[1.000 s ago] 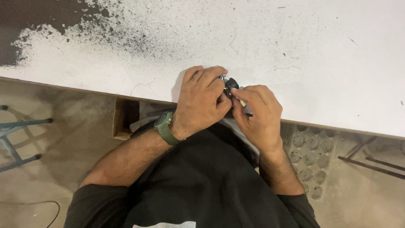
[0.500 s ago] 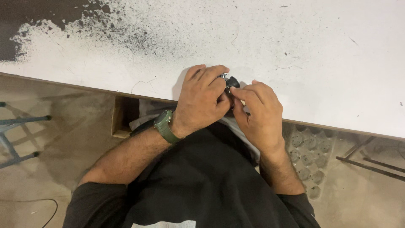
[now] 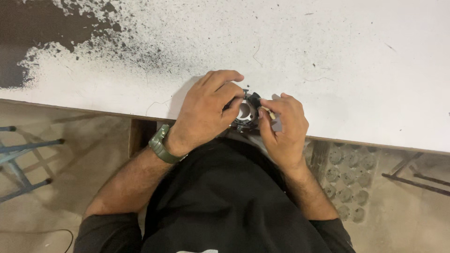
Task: The person sits at a workbench and repeatedly fits small black cylindrical components into circular housings, pressing each one into place by hand and using a small stick to seat them. Finished housings are set aside on the table as more components are assembled one at a time.
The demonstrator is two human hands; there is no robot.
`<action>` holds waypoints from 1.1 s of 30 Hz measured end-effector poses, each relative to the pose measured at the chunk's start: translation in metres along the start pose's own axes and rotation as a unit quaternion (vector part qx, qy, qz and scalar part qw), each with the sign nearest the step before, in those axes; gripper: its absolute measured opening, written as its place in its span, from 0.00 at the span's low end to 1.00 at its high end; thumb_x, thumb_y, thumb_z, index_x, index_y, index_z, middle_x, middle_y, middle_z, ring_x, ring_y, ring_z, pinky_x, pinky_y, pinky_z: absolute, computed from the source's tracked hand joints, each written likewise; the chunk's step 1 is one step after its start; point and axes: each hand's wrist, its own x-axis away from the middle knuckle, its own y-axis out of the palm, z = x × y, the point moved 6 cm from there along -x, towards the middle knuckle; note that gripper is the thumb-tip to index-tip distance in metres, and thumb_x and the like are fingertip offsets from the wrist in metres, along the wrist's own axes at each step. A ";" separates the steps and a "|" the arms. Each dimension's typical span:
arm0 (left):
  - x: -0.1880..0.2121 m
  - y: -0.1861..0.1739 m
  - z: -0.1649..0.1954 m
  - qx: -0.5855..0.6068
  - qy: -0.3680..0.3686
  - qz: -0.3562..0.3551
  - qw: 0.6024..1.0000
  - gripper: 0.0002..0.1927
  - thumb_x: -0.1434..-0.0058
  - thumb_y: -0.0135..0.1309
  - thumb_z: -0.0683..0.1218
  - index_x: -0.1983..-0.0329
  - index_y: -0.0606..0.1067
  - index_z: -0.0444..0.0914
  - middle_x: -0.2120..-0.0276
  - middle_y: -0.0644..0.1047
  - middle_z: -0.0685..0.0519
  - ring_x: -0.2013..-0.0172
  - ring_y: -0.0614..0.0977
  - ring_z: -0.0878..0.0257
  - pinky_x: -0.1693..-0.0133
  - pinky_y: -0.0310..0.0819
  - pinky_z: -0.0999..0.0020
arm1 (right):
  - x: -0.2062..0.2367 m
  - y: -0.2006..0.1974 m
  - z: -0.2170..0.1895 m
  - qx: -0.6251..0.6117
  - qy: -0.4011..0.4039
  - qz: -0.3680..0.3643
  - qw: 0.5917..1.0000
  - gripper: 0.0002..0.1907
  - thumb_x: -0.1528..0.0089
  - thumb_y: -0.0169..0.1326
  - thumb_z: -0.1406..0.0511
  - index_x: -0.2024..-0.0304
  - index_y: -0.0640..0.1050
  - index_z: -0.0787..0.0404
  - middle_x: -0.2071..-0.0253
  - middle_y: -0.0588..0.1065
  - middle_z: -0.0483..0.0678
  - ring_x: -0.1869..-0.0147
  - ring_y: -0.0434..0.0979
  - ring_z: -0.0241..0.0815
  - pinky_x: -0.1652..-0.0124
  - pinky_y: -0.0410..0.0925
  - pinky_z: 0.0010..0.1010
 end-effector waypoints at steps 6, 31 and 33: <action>-0.001 -0.004 0.011 -0.060 0.084 -0.022 0.994 0.07 0.44 0.59 0.40 0.62 0.76 0.38 0.46 0.75 0.48 0.44 0.77 0.50 0.47 0.74 0.54 | -0.001 0.000 -0.002 0.019 -0.012 -0.006 1.000 0.14 0.37 0.60 0.76 0.50 0.76 0.60 0.56 0.78 0.50 0.46 0.79 0.54 0.37 0.70 0.49; 0.000 -0.001 0.015 -0.074 -0.005 -0.010 0.997 0.11 0.37 0.63 0.43 0.53 0.78 0.38 0.44 0.75 0.50 0.47 0.78 0.53 0.48 0.73 0.55 | -0.004 0.005 -0.003 0.028 -0.028 0.005 0.999 0.15 0.37 0.62 0.76 0.51 0.75 0.60 0.57 0.77 0.51 0.47 0.79 0.56 0.38 0.69 0.50; 0.001 -0.002 0.017 -0.092 0.018 -0.008 0.996 0.09 0.38 0.62 0.43 0.56 0.78 0.37 0.44 0.74 0.50 0.46 0.77 0.53 0.47 0.73 0.55 | -0.005 0.005 -0.002 0.027 -0.026 0.004 0.999 0.15 0.38 0.61 0.76 0.51 0.75 0.60 0.57 0.78 0.50 0.47 0.79 0.55 0.38 0.69 0.49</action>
